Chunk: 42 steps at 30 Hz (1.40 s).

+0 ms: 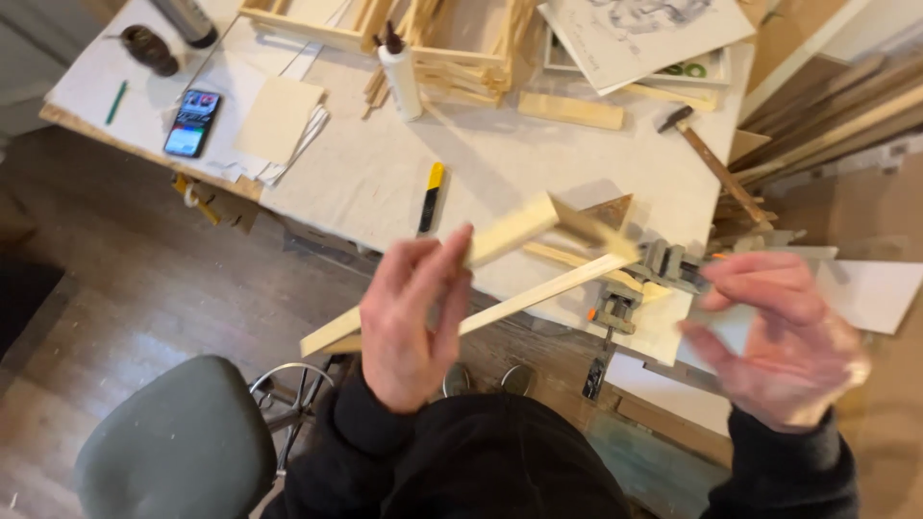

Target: Assembling, squaring, and clamping wooden frame pieces at a workbench.

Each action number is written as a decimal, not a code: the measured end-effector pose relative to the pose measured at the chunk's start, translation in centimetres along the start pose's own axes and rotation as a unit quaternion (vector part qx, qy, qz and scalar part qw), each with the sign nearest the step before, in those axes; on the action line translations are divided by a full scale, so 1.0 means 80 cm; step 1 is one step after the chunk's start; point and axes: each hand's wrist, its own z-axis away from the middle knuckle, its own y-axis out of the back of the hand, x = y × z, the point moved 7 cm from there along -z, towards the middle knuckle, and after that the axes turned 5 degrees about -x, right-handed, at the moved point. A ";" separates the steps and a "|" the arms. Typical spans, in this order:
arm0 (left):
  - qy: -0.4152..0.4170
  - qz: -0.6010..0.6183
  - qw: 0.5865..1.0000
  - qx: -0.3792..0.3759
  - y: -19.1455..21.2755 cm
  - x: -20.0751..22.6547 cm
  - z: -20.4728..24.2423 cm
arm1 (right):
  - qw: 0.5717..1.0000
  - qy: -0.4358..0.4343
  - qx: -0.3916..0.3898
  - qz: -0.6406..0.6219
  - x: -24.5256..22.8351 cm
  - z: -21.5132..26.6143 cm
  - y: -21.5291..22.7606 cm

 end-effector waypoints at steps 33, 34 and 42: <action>0.106 0.548 0.824 0.091 0.087 -0.143 -0.064 | 0.940 -0.307 0.149 -0.029 0.095 0.164 -0.011; 0.106 0.548 0.824 0.093 0.087 -0.144 -0.063 | 0.946 -0.287 0.145 -0.035 0.091 0.159 -0.014; 0.122 0.551 0.819 0.107 0.081 -0.131 -0.059 | 0.926 -0.292 0.067 -0.230 0.094 0.098 -0.060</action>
